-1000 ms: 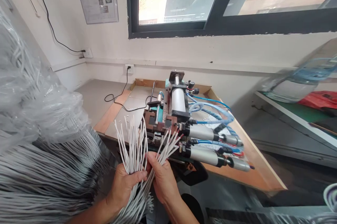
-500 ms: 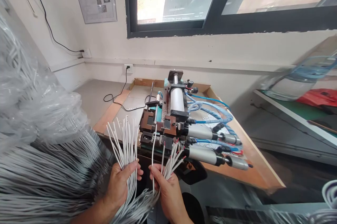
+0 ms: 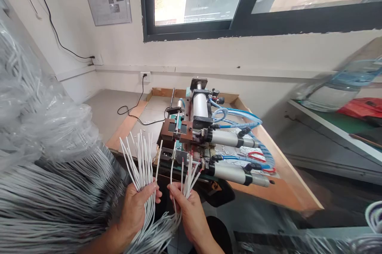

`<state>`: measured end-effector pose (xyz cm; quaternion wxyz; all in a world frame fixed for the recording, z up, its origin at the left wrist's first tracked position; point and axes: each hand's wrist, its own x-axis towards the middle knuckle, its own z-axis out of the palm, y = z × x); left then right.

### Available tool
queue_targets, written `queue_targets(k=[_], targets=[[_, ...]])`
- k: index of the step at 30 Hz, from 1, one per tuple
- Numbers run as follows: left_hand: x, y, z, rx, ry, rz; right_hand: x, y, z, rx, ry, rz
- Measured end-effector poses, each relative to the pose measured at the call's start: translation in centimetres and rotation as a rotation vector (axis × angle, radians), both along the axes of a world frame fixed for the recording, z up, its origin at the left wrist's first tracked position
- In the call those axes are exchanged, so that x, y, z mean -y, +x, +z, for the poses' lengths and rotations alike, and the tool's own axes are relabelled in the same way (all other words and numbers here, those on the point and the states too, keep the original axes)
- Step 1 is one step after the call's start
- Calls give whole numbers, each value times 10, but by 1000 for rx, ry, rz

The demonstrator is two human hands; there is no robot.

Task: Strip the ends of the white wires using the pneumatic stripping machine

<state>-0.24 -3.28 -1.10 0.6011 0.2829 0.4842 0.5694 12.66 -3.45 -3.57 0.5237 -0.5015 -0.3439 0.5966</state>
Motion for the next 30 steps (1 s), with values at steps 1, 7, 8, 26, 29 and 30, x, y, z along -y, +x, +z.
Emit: queue_targets(k=[1,7,8,26,29,30], targets=[[0,0,1,1,7,1,-2,1,-3,70,26,0],[-2,0,2,-3,25,22,-4,7,-57,733,52,168],[-2,0,2,-4,28,23,-2,8,-69,827,3,206],[-7,6,0,-73,21,-7,-21,-14,8,-204,140,-83],[-8,5,0,-83,27,4,-21,-9,5,-253,71,-97],[-8,5,-1,-80,34,-6,-21,-8,6,-270,51,-102]])
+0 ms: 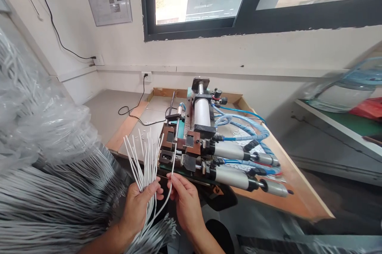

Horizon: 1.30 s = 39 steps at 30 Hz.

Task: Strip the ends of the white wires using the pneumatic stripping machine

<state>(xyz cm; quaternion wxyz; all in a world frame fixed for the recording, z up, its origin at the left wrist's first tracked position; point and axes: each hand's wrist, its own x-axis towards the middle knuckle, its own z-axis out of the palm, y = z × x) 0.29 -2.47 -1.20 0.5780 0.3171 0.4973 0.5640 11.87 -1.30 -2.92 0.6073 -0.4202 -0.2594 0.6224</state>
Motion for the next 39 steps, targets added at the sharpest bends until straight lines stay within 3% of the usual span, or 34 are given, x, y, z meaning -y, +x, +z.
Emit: queue_targets(k=[11,17,19,26,39], targets=[[0,0,-3,25,-8,-11,-7,2,13,-125,-129,-8],[2,1,-5,24,26,-137,-7,-5,14,-248,-96,280],[4,1,-5,22,16,-156,-4,-7,14,-205,-77,309],[2,3,-1,20,-21,-65,-1,-4,7,-93,-1,-45],[0,1,-1,-37,0,-22,-16,-3,16,-313,-182,-32]])
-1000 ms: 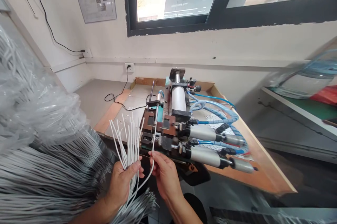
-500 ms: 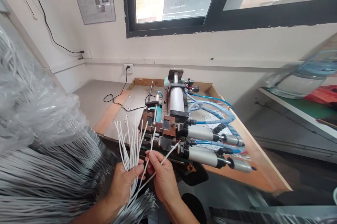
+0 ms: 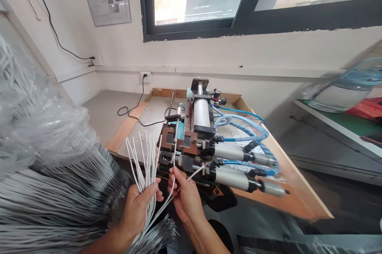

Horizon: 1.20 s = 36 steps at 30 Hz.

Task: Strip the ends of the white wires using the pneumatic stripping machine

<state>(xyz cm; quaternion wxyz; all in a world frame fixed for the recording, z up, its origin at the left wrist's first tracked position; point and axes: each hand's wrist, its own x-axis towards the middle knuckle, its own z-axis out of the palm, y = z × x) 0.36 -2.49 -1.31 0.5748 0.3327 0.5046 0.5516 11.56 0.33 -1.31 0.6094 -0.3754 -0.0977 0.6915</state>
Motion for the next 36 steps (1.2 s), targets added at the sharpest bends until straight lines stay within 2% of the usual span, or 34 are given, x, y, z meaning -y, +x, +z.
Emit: queue_targets(k=[5,8,10,13,16,19,22,30,32,36], targets=[[0,0,1,24,17,-46,3,-6,1,-83,51,120],[0,0,2,34,44,-116,8,-9,0,1,144,239],[0,0,3,32,33,-156,11,-10,-1,96,179,263],[0,1,4,47,-16,-153,14,-8,-3,169,185,156],[-2,1,4,80,-63,-79,16,-6,-5,189,124,-13],[-3,1,3,97,-97,-1,16,-4,-6,179,60,-59],[-4,0,2,101,-125,31,15,-3,-5,153,30,-43],[-3,1,1,112,-95,7,10,-1,-3,100,2,-11],[-2,1,-1,105,-96,-7,9,-2,-2,87,10,30],[-1,1,-4,80,-66,-69,9,-5,1,65,62,201]])
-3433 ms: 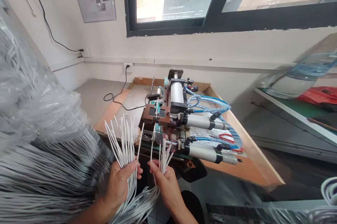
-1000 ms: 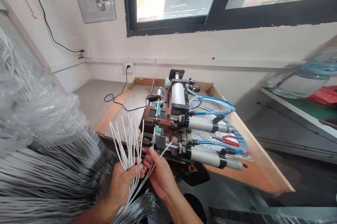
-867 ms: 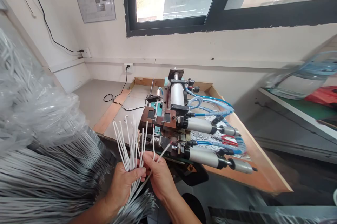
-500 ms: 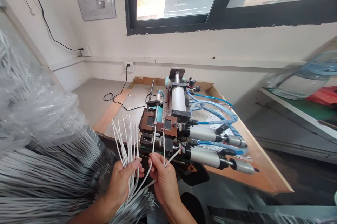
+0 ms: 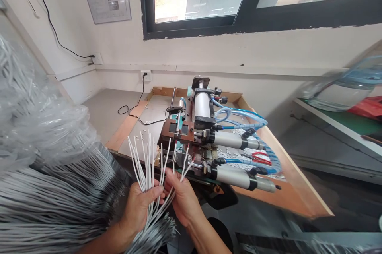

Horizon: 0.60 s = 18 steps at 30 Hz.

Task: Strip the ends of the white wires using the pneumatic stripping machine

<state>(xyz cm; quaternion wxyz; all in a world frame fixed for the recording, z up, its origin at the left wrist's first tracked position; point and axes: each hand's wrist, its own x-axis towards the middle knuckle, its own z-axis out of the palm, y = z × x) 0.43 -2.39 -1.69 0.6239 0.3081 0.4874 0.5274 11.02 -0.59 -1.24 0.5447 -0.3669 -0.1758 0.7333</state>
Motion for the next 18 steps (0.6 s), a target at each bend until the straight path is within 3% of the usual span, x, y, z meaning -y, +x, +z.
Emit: queue_targets(k=[2,9,18], targets=[[1,0,1,-13,22,-28,2,-2,-1,29,4,15],[-1,0,4,-41,21,-18,10,3,-8,187,69,-230],[-1,0,1,-16,-11,26,-1,5,-2,83,-36,-221]])
